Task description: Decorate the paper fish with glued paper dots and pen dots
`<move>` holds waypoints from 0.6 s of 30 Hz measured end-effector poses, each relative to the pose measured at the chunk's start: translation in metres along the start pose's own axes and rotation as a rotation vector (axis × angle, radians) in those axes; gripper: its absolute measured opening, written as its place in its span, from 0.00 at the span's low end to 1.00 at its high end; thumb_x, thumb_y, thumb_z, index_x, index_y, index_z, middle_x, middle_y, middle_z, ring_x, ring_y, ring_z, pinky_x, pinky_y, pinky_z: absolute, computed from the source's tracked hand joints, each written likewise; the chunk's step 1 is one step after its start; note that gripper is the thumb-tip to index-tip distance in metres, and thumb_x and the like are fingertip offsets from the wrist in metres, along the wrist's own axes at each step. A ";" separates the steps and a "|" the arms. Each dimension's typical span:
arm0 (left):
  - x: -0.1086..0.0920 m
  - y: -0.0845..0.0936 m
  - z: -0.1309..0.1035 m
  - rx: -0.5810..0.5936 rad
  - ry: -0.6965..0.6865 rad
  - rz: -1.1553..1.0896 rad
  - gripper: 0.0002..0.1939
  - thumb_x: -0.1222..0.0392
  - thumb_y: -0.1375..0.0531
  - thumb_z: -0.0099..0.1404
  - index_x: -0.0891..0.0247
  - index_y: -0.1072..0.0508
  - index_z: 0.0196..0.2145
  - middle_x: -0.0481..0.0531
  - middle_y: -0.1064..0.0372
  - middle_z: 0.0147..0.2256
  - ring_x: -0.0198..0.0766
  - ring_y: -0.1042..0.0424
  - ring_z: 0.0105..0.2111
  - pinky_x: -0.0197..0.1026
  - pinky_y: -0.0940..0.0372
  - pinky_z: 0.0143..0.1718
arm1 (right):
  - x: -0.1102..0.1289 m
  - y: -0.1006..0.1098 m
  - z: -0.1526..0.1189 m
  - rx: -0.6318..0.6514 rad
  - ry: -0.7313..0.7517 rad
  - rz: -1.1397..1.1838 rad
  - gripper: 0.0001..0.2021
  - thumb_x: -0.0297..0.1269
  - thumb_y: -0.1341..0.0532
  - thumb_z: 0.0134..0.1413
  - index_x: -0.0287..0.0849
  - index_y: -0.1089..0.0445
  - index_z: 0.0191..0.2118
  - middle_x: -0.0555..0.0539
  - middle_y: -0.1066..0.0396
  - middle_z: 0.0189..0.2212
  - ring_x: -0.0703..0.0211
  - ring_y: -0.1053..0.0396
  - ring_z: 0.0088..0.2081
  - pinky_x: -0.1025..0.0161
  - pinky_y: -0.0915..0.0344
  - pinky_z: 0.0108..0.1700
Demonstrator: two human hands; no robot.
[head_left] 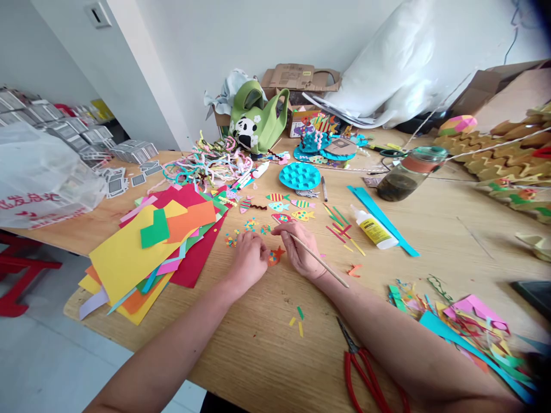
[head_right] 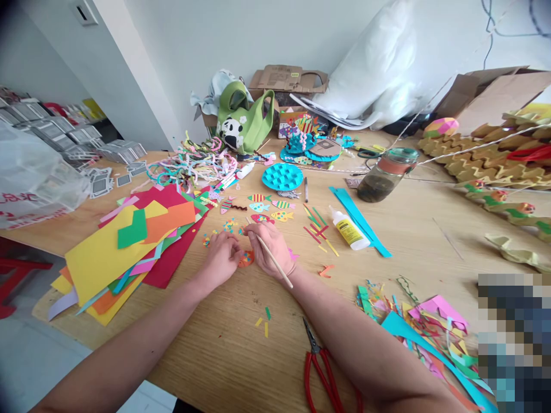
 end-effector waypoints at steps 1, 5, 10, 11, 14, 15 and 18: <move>0.001 0.003 0.001 -0.025 0.022 -0.063 0.11 0.76 0.37 0.52 0.63 0.32 0.21 0.54 0.32 0.33 0.46 0.35 0.43 0.49 0.43 0.50 | 0.001 0.000 0.000 -0.027 -0.022 0.008 0.09 0.31 0.51 0.66 0.44 0.34 0.43 0.44 0.27 0.35 0.56 0.30 0.37 0.56 0.33 0.41; 0.002 0.016 0.004 -0.122 0.115 -0.371 0.05 0.64 0.40 0.59 0.63 0.32 0.26 0.50 0.34 0.29 0.39 0.34 0.33 0.43 0.39 0.40 | 0.007 0.000 0.003 -0.169 -0.162 0.065 0.09 0.34 0.50 0.67 0.45 0.33 0.43 0.44 0.29 0.37 0.57 0.31 0.41 0.57 0.34 0.44; -0.007 0.024 0.002 -0.240 0.184 -0.772 0.12 0.50 0.39 0.59 0.63 0.33 0.30 0.46 0.36 0.26 0.33 0.36 0.27 0.36 0.40 0.31 | 0.019 -0.002 0.007 -0.127 -0.391 0.219 0.10 0.42 0.46 0.66 0.44 0.31 0.40 0.46 0.27 0.35 0.57 0.29 0.39 0.59 0.34 0.43; -0.009 0.025 0.001 -0.256 0.193 -0.838 0.13 0.50 0.38 0.58 0.63 0.33 0.30 0.46 0.37 0.26 0.32 0.37 0.27 0.36 0.40 0.31 | 0.022 -0.003 0.007 -0.087 -0.429 0.253 0.12 0.43 0.46 0.65 0.43 0.30 0.39 0.46 0.27 0.35 0.57 0.29 0.39 0.60 0.34 0.43; -0.016 0.023 -0.003 -0.270 0.218 -0.996 0.16 0.49 0.34 0.54 0.63 0.33 0.30 0.46 0.37 0.26 0.31 0.37 0.27 0.35 0.39 0.32 | 0.030 -0.005 0.009 0.051 -0.515 0.308 0.14 0.47 0.43 0.62 0.42 0.29 0.35 0.46 0.26 0.33 0.56 0.29 0.37 0.60 0.35 0.41; -0.018 0.022 -0.004 -0.262 0.226 -1.034 0.16 0.49 0.33 0.53 0.63 0.32 0.30 0.46 0.36 0.27 0.31 0.36 0.27 0.35 0.39 0.32 | 0.032 -0.007 0.010 0.076 -0.534 0.313 0.14 0.47 0.42 0.60 0.41 0.29 0.34 0.46 0.26 0.32 0.56 0.29 0.36 0.61 0.35 0.40; -0.022 0.021 -0.007 -0.224 0.245 -1.104 0.17 0.50 0.32 0.51 0.64 0.31 0.29 0.47 0.34 0.28 0.31 0.35 0.28 0.35 0.38 0.33 | 0.033 -0.010 0.010 0.071 -0.590 0.319 0.13 0.46 0.40 0.56 0.41 0.29 0.31 0.47 0.27 0.27 0.59 0.32 0.31 0.62 0.37 0.35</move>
Point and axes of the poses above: each hand's wrist, its own z-axis towards the middle knuckle, its own y-axis out of the back of the hand, x = y × z, the point moved 1 cm from there along z, towards the middle knuckle
